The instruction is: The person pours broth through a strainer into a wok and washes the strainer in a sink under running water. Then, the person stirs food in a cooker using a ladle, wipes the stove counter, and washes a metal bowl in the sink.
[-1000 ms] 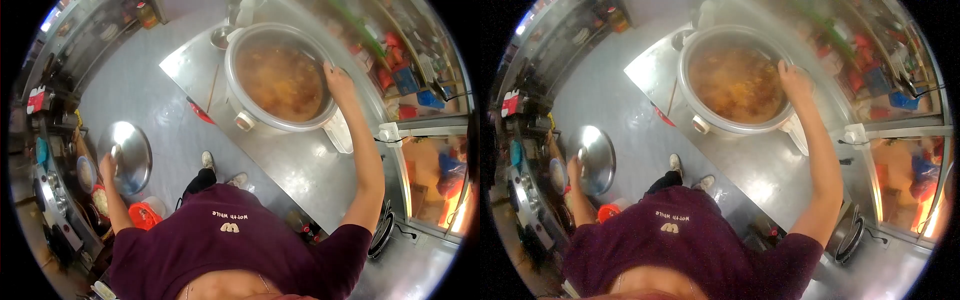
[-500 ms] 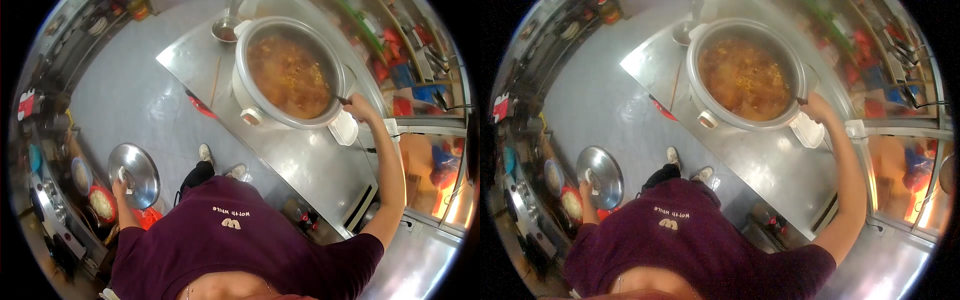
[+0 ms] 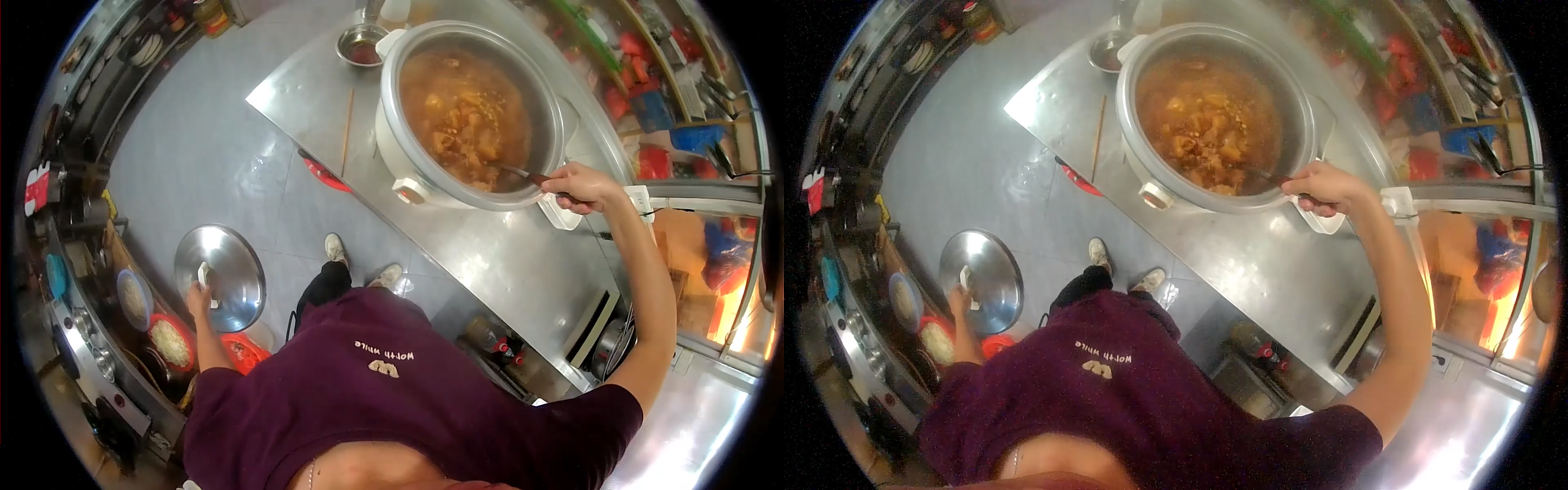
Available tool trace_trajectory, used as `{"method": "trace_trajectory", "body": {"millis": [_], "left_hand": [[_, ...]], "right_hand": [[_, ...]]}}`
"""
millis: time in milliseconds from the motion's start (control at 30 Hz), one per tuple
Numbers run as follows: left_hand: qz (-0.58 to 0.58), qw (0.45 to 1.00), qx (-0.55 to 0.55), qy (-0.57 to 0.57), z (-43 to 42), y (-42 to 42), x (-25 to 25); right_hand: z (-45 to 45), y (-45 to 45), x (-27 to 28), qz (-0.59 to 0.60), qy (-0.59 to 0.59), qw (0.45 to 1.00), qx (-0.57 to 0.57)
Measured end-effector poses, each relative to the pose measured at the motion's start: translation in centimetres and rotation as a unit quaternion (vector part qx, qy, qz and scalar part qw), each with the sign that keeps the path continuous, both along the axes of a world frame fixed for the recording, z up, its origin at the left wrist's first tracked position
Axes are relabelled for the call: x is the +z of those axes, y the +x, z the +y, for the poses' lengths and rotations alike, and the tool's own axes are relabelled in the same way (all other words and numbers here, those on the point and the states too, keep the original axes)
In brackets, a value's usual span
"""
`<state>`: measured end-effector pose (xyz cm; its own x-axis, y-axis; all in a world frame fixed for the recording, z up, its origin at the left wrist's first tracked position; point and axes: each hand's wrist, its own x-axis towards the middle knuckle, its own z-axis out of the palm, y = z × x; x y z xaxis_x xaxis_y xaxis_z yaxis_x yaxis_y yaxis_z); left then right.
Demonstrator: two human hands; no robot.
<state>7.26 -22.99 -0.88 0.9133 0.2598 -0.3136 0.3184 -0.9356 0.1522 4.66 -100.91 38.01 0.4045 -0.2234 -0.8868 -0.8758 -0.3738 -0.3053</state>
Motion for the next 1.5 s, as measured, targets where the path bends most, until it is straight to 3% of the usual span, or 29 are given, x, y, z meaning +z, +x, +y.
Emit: {"method": "trace_trajectory", "body": {"millis": [167,300,333,400,433,500,567,667,867,967,1067,1233,1433,1500], "left_hand": [[0.046,0.997,0.06,0.01,-1.3,-1.2,2.0],[0.033,0.996,0.081,0.032,-0.6,-3.8,1.1],[0.037,0.996,0.071,0.038,-0.4,-4.5,0.9],[0.045,0.996,0.051,0.048,0.3,-5.7,0.5],[0.069,0.995,0.059,0.044,0.4,-6.1,0.6],[0.114,0.99,0.075,0.037,-0.9,-6.7,2.6],[0.074,0.992,0.1,0.024,-0.6,-8.0,2.4],[0.055,0.99,0.13,0.017,-1.3,-9.1,3.4],[0.056,0.989,0.133,0.006,0.0,-10.1,2.6],[0.051,0.991,0.127,0.005,-0.1,-9.8,2.4],[0.061,0.992,0.112,-0.012,-0.1,-8.9,2.3],[0.039,0.994,0.092,-0.037,0.0,-7.7,1.5],[0.08,0.995,0.063,0.004,-0.9,-5.4,1.5],[0.052,0.997,0.06,0.004,-0.4,-4.9,0.1]], "right_hand": [[1.6,2.3,-2.9,-0.065,0.066,0.996,-0.009],[1.8,4.4,-3.7,-0.16,-0.085,0.974,0.136],[0.9,4.7,-5.1,-0.254,-0.167,0.928,0.217],[-0.3,4.9,-7.9,-0.423,-0.318,0.768,0.362],[0.7,5.7,-6.6,-0.308,-0.35,0.802,0.374],[0.6,6.3,-6.6,-0.272,-0.44,0.75,0.413],[-0.8,6.6,-7.3,-0.264,-0.508,0.672,0.469],[-2.4,6.0,-7.6,-0.25,-0.547,0.643,0.475],[-3.8,2.6,-5.9,-0.182,-0.51,0.716,0.441],[-4.5,0.4,-4.9,-0.235,-0.469,0.719,0.456],[-2.6,-0.5,-1.8,-0.159,-0.307,0.876,0.337],[0.7,-1.2,0.3,-0.068,-0.15,0.976,0.145],[3.6,-1.8,0.1,-0.08,-0.047,0.993,0.076],[2.0,-2.7,-1.8,-0.25,-0.182,0.917,0.25]]}}
